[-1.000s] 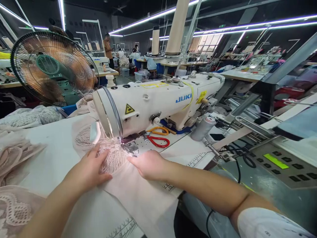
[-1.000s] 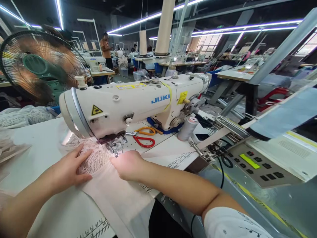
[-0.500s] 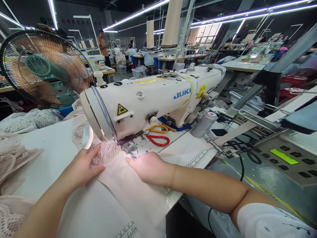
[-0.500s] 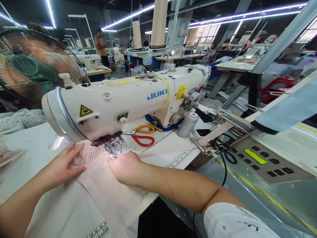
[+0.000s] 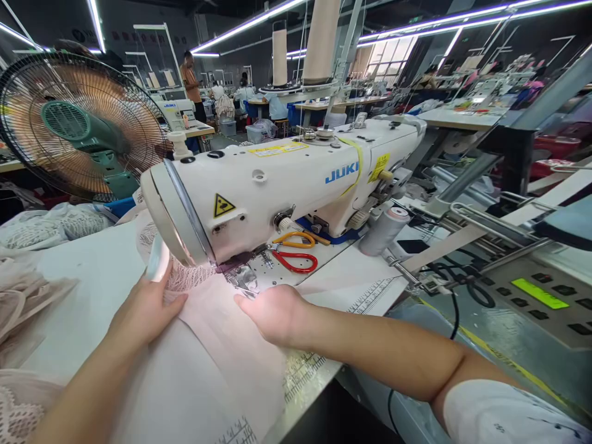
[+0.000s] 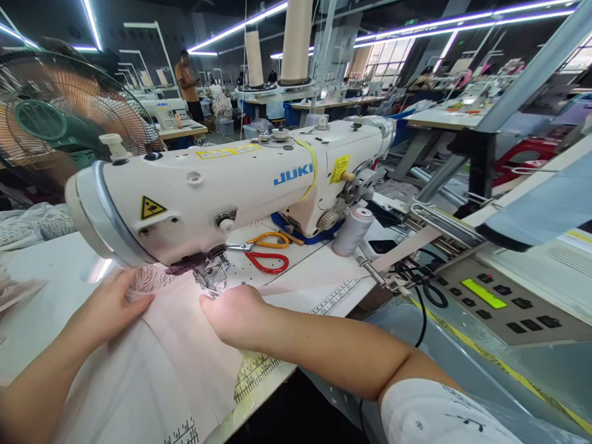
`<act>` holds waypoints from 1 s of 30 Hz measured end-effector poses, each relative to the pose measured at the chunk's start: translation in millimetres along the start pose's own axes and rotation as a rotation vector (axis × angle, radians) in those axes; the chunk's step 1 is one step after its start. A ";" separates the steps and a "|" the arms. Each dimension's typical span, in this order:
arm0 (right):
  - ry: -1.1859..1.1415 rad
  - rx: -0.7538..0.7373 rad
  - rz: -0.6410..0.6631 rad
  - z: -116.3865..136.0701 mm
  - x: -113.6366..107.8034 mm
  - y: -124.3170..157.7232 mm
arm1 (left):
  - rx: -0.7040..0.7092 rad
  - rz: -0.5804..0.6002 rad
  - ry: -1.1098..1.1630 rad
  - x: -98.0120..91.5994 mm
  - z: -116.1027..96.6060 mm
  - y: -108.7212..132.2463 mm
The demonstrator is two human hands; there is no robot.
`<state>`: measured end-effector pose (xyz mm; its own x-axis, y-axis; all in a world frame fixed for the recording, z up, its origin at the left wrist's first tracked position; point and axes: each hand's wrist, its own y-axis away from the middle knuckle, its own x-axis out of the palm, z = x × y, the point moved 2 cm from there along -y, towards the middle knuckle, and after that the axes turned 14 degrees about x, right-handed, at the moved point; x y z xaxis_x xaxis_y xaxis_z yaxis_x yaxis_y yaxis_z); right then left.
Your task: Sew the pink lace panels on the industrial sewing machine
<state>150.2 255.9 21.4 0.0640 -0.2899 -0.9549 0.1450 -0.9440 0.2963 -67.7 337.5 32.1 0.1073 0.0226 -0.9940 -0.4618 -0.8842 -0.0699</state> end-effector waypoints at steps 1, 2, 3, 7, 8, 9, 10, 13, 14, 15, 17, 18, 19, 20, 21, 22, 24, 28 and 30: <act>0.003 -0.003 0.002 0.0 -1.1 0.4 | -0.010 0.004 -0.001 -1.4 -1.3 -0.5; 0.003 -0.008 0.003 -0.3 -3.5 1.8 | -0.019 0.001 -0.012 -3.0 -3.6 -0.5; -0.001 -0.016 0.009 -1.3 -6.8 4.0 | -0.027 -0.010 -0.034 -4.7 -7.4 0.3; -0.040 -0.098 0.016 -14.7 -19.2 20.4 | 0.120 -0.166 -0.060 -9.0 -47.4 14.7; -0.055 -0.136 -0.010 -20.2 -20.5 26.0 | 0.226 -0.190 -0.024 -8.5 -63.7 21.0; -0.068 -0.181 -0.042 -26.2 -20.8 31.9 | 0.341 -0.160 0.015 -6.9 -81.3 27.6; -0.078 -0.225 -0.070 -32.4 -20.0 38.0 | 0.434 -0.073 0.035 -4.4 -98.5 34.2; -0.084 -0.307 -0.087 -48.5 -12.6 54.4 | 0.559 0.255 -0.024 1.2 -137.5 49.4; -0.087 -0.318 -0.089 -52.0 -9.4 58.5 | 0.562 0.342 -0.058 1.4 -144.2 52.2; -0.094 -0.327 -0.098 -54.3 -6.2 61.5 | 0.557 0.408 -0.088 0.8 -147.8 53.8; -0.105 -0.344 -0.124 -55.6 0.3 64.4 | 0.548 0.483 -0.130 -2.0 -147.9 54.4; -0.107 -0.350 -0.135 -55.1 3.5 64.2 | 0.550 0.499 -0.142 -3.6 -145.6 54.1; -0.107 -0.354 -0.146 -54.1 6.4 63.1 | 0.556 0.501 -0.150 -5.0 -142.5 53.6; -0.104 -0.355 -0.153 -53.0 9.0 61.2 | 0.569 0.492 -0.157 -6.0 -139.1 53.1; -0.100 -0.354 -0.163 -51.9 11.1 58.7 | 0.586 0.475 -0.162 -6.4 -135.8 52.7; -0.096 -0.354 -0.174 -50.9 12.5 56.0 | 0.603 0.448 -0.168 -5.9 -132.5 52.4; -0.089 -0.364 -0.198 -48.6 13.9 50.3 | 0.635 0.382 -0.187 -2.4 -126.2 52.0; -0.056 -0.387 -0.229 -43.7 13.7 40.8 | 0.652 0.239 -0.245 10.9 -115.3 50.8; -0.031 -0.388 -0.247 -41.6 13.6 37.6 | 0.666 0.169 -0.263 17.0 -111.5 49.8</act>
<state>197.6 223.0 20.3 -0.0480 -0.0741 -0.9961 0.5118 -0.8582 0.0392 9.4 241.9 21.2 -0.1891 0.0960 -0.9773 -0.8993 -0.4165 0.1331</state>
